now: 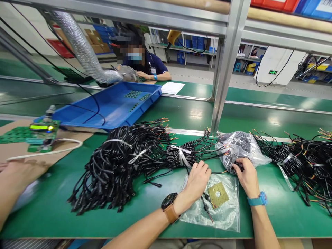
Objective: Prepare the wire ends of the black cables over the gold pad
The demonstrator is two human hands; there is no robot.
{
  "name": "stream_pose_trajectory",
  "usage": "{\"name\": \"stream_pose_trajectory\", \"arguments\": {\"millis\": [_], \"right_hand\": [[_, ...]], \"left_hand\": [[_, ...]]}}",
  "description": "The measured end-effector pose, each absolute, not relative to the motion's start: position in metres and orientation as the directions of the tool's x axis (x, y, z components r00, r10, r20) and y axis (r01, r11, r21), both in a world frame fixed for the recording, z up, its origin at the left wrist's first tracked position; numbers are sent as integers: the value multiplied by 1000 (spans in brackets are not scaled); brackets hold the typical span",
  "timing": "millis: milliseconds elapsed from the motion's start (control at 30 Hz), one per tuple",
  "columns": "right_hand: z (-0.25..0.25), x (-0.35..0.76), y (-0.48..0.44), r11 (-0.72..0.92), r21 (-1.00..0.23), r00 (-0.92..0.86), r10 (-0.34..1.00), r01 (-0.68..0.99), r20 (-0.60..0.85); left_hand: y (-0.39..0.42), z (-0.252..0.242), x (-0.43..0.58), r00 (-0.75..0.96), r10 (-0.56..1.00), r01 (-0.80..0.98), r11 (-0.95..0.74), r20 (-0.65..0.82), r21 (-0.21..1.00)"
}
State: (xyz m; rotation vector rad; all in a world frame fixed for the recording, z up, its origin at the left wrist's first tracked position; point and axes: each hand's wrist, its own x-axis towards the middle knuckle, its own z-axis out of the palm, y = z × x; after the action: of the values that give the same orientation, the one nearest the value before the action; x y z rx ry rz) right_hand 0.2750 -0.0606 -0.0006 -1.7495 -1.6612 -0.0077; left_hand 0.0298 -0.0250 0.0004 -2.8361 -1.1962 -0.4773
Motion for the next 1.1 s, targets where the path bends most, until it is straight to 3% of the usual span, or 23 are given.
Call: {"name": "stream_pose_trajectory", "arguments": {"millis": [167, 300, 433, 633, 733, 900, 1100], "right_hand": [[2, 273, -61, 44, -515, 248, 840, 856, 483], [4, 271, -62, 31, -539, 286, 822, 842, 493], [9, 266, -63, 68, -525, 274, 793, 848, 544], [19, 260, -68, 190, -519, 200, 772, 834, 603], [20, 258, -74, 245, -607, 140, 845, 756, 516], [21, 250, -82, 251, -776, -114, 967, 578, 228], [31, 237, -82, 231, -748, -279, 958, 622, 64]], "left_hand": [[-31, 10, 20, 692, 587, 594, -794, 419, 130], [-38, 14, 17, 770, 474, 457, -877, 427, 149], [-39, 12, 18, 843, 393, 341, -919, 367, 199], [-34, 12, 11, 856, 483, 427, -862, 185, 274], [-33, 11, 10, 855, 505, 464, -847, 119, 258], [-32, 9, 10, 853, 520, 494, -835, 53, 241], [-30, 7, 8, 853, 517, 481, -831, 72, 280]]}}
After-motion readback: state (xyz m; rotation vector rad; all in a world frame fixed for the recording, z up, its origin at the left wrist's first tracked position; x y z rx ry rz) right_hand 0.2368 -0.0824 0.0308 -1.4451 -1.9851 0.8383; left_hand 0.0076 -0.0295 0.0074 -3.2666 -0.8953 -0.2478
